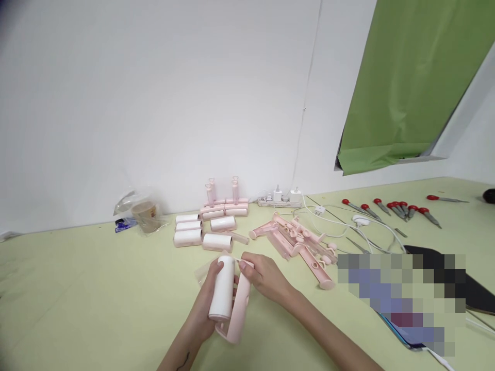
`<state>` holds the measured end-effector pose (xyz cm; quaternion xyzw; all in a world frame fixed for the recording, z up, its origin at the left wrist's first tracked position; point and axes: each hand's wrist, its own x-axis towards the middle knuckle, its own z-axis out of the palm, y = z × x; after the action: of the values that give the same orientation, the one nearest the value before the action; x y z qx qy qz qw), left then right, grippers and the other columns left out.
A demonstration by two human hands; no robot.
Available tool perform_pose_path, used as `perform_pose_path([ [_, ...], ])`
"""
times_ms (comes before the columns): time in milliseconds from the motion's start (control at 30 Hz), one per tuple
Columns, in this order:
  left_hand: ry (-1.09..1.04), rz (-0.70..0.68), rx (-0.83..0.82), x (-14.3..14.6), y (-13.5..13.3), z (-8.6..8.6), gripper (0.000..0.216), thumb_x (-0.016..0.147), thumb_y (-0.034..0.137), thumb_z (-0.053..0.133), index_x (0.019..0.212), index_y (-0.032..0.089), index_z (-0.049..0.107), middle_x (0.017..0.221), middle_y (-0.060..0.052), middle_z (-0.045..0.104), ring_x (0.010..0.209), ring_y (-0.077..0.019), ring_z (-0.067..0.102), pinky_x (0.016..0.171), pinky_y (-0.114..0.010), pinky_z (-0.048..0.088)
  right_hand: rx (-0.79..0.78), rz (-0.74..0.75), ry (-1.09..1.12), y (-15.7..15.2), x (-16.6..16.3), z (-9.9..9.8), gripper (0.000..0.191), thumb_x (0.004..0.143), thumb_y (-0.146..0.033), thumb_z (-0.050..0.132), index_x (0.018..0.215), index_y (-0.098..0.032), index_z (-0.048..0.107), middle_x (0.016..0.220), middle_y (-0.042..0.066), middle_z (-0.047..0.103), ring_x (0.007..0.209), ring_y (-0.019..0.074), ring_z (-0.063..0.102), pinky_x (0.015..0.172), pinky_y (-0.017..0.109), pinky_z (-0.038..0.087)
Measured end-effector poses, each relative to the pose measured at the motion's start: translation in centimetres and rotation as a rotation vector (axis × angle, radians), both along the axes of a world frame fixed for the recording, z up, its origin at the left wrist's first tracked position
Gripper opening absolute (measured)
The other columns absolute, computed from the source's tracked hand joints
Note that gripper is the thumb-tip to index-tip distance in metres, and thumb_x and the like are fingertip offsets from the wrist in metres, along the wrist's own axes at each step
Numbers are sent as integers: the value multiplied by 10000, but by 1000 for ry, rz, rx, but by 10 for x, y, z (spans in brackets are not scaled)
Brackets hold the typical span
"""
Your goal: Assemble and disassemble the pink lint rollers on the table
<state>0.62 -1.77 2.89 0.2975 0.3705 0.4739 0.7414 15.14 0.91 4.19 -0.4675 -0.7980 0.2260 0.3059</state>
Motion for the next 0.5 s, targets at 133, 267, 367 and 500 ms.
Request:
perform_pose_path([
  [133,51,-101,67,1,-2,2,318,792,482,402,1030,275,360,717,5,559,604,-179,610,555,-306,471,-18,-6,43,-1,-1,-3,408,841,-488,177,574,-197,275,538,-42,333,504,114,363,491,230,267],
  [267,58,-199,97,0,-3,5,372,778,490,416,1062,286,287,767,-3,539,599,-204,609,547,-358,475,-3,-21,51,0,0,-6,417,835,-496,178,580,-194,309,541,-35,368,510,119,387,491,230,273],
  [367,152,-270,189,-4,-4,9,561,659,363,632,1078,284,268,817,3,525,646,-176,588,575,-304,462,44,-31,10,2,3,-8,422,824,-496,178,570,-191,323,534,-33,377,507,120,389,480,228,263],
  [500,427,-247,270,-8,-7,12,643,554,223,696,1081,246,330,797,17,519,667,-135,520,567,-222,412,17,-6,-124,0,13,-4,292,782,-406,336,616,-185,429,568,-25,457,523,119,429,469,217,263],
])
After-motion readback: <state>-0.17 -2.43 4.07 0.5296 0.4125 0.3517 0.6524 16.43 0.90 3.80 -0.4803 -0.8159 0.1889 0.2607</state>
